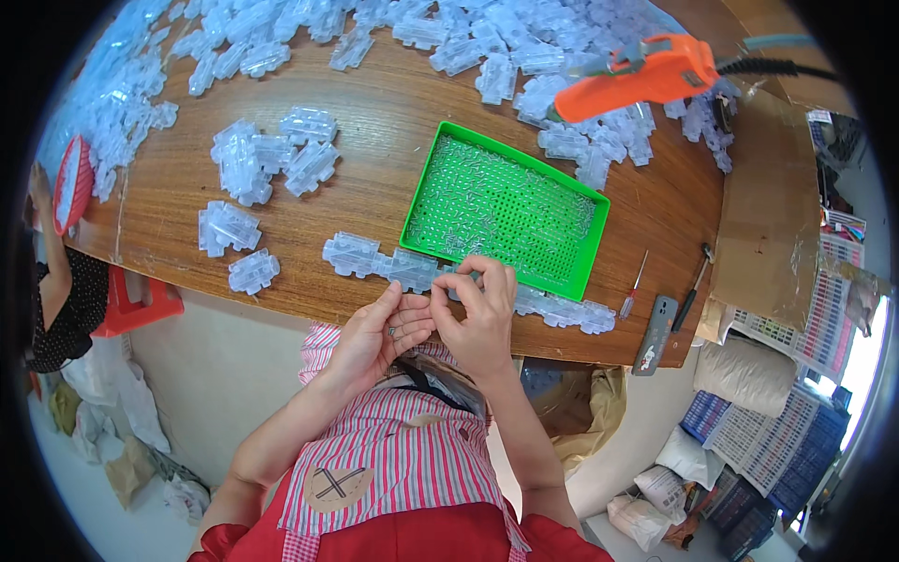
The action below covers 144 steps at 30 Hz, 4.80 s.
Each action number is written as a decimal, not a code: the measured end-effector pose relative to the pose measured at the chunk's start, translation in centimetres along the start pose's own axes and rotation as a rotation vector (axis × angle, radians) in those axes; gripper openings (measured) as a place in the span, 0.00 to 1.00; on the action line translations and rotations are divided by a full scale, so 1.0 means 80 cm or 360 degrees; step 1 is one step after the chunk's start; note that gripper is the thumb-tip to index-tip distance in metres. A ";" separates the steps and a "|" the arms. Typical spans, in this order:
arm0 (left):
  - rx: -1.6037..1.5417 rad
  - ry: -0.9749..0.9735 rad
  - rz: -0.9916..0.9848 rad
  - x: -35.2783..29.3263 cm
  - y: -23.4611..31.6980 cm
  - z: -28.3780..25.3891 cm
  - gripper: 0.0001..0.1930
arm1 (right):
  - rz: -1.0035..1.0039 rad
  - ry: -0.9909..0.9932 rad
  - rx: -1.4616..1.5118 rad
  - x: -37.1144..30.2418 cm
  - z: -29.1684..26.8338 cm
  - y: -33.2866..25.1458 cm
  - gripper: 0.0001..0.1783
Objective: The person fastens plastic parts using an electric tool, aligns them in a row on the table, and inserts small metal components into each part by hand.
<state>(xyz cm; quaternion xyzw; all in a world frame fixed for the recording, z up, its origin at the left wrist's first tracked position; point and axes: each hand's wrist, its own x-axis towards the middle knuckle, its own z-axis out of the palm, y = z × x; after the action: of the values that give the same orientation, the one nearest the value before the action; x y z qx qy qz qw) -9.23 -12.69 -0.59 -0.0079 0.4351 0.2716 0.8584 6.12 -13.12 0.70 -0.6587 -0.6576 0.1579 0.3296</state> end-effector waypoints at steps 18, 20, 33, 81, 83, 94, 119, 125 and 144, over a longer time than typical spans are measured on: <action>-0.0011 -0.0031 -0.0007 0.002 0.003 0.002 0.25 | -0.0060 -0.0074 -0.0187 0.000 -0.005 -0.004 0.09; -0.0015 -0.0033 -0.0013 0.000 0.004 0.004 0.25 | -0.0112 -0.0080 -0.0257 0.001 -0.009 -0.007 0.09; -0.0363 -0.0605 -0.0182 -0.002 0.012 0.010 0.43 | -0.0019 -0.0290 0.0083 -0.016 -0.032 -0.048 0.09; 0.0321 0.0027 0.0149 0.007 0.005 -0.030 0.22 | -0.0206 -0.0047 -0.0212 -0.010 0.026 -0.009 0.10; 0.0328 0.0019 0.0144 0.006 0.007 -0.029 0.22 | -0.0218 -0.0090 -0.0200 -0.007 0.022 -0.013 0.10; 0.0092 -0.0120 0.0017 -0.010 0.022 -0.017 0.34 | -0.0039 -0.0046 -0.0082 -0.009 -0.005 -0.025 0.10; 0.0137 -0.0348 0.0078 -0.013 0.012 -0.012 0.20 | -0.0162 -0.0331 0.0061 -0.017 -0.013 -0.043 0.08; 0.0293 -0.0298 0.0245 -0.011 0.006 -0.024 0.13 | -0.0209 -0.0292 -0.0063 -0.015 -0.002 -0.041 0.08; 0.0186 -0.0006 0.0147 0.002 0.016 -0.035 0.23 | -0.0222 -0.0260 -0.0248 0.016 0.045 -0.026 0.07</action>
<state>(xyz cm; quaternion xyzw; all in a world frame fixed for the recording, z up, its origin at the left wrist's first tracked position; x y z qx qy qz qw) -11.82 -12.22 -2.17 0.0630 0.4485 0.2850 0.8448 2.32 -11.23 -0.31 -0.6198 -0.7369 0.1363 0.2330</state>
